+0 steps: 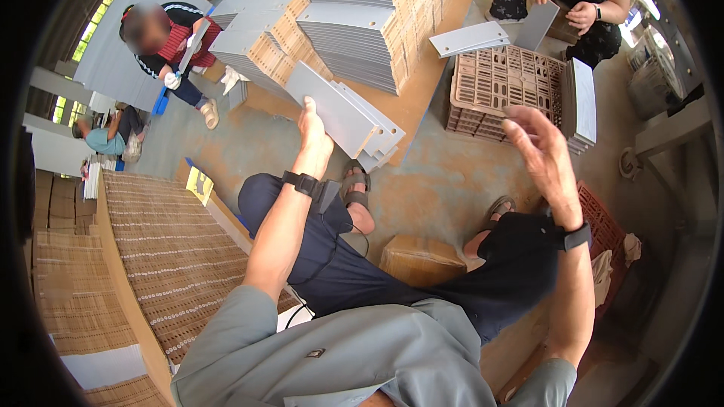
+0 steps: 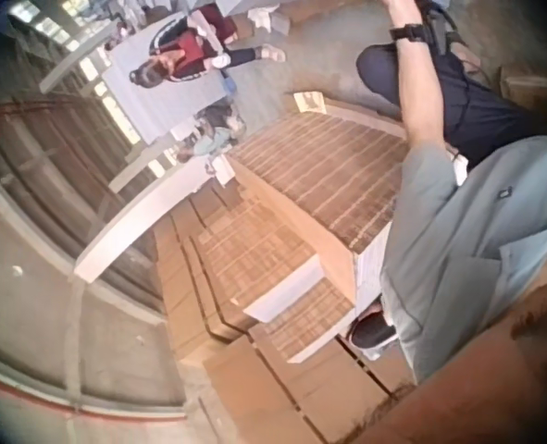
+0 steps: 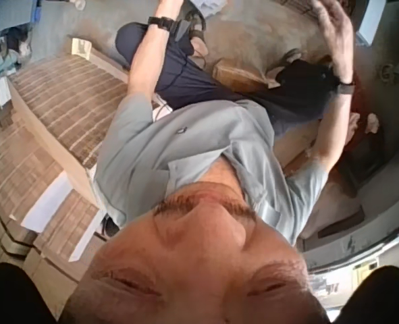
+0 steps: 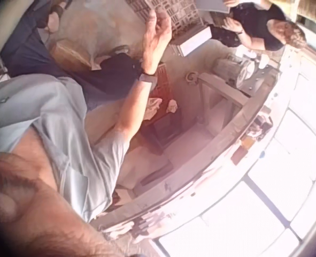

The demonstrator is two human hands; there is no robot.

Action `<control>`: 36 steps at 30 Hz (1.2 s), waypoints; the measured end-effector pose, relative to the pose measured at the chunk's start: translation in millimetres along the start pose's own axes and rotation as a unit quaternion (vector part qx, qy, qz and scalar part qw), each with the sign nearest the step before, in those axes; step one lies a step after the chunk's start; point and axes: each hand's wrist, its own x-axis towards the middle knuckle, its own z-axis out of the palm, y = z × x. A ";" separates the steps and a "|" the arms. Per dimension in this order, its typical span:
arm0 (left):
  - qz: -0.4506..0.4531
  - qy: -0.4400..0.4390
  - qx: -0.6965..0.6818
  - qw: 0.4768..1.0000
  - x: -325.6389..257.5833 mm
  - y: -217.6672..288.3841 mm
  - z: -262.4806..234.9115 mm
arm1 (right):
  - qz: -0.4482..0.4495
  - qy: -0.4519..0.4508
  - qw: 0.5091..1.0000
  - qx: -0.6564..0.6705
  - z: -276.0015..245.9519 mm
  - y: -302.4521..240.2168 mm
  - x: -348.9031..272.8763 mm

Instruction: The recorder uses a sanding block to smooth the edges of rectangular panels and then wipes them with a cloth.

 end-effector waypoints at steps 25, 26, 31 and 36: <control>0.153 0.118 0.279 0.941 -11.0 -83.2 -20.8 | 0.018 -0.169 0.978 -0.124 261.6 79.5 145.1; 0.110 0.126 0.292 0.941 -2.5 -81.5 -32.7 | -0.063 -0.111 0.963 -0.239 272.5 77.9 147.2; -0.016 0.117 0.305 0.945 18.5 -88.7 -62.2 | -0.068 -0.105 0.927 -0.353 312.8 83.9 131.4; -0.035 0.110 0.261 0.958 8.7 -96.9 -56.7 | -0.015 -0.085 0.916 -0.391 314.9 100.5 126.6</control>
